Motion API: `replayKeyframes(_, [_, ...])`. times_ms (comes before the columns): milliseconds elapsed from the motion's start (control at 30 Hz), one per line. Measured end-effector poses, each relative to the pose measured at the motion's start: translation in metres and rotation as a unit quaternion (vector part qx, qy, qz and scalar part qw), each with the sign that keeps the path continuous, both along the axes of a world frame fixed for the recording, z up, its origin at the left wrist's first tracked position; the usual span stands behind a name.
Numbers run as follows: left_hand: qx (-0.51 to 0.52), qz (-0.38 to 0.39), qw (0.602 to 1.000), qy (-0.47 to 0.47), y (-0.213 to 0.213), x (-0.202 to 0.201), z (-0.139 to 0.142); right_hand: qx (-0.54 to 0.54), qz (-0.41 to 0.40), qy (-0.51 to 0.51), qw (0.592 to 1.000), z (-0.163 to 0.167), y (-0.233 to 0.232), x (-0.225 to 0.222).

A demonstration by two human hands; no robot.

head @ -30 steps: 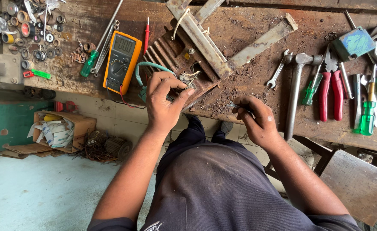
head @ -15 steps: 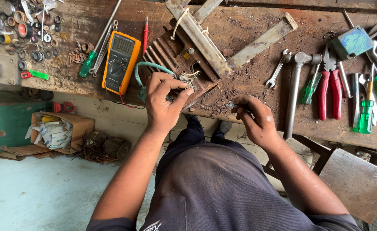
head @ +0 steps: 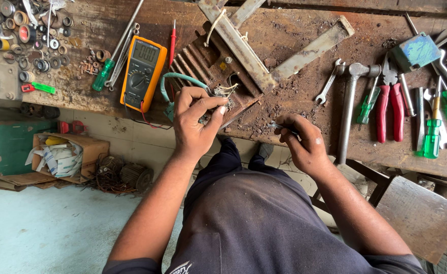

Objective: The person carries a digital multimeter to a workbench and uses its probes to test a small electrical component mounted on a rusty motor housing, reading the display. They then pick up a wrench and a screwdriver to loosen and reposition the component while continuing to probe its terminals.

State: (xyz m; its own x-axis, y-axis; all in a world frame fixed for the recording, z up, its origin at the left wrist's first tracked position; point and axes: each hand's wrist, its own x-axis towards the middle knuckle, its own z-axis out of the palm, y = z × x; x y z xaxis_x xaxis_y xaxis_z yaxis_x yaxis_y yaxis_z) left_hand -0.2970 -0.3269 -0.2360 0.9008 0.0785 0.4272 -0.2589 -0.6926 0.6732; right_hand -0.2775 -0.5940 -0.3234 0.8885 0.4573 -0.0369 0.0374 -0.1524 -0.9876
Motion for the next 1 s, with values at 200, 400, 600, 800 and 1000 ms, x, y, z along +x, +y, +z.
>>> replayKeyframes(200, [-0.027,0.027,0.999,0.011,-0.002,0.001,-0.008,0.001,0.0,0.0,1.0,0.001,0.002,0.0])
replayKeyframes(400, [-0.023,0.034,0.999,-0.005,0.001,0.001,-0.013,-0.001,0.001,-0.004,1.0,-0.001,0.004,-0.001])
replayKeyframes(600, [-0.184,0.021,0.983,0.003,0.011,-0.004,-0.02,0.002,-0.021,0.012,1.0,0.003,0.004,-0.003])
replayKeyframes(800, [-0.465,0.026,0.877,0.116,0.032,-0.022,-0.014,-0.041,0.03,-0.089,0.995,0.047,0.018,0.013])
replayKeyframes(1000, [-0.281,0.003,0.95,0.135,0.032,-0.037,0.019,-0.17,0.1,-0.323,0.926,0.104,0.053,0.049])
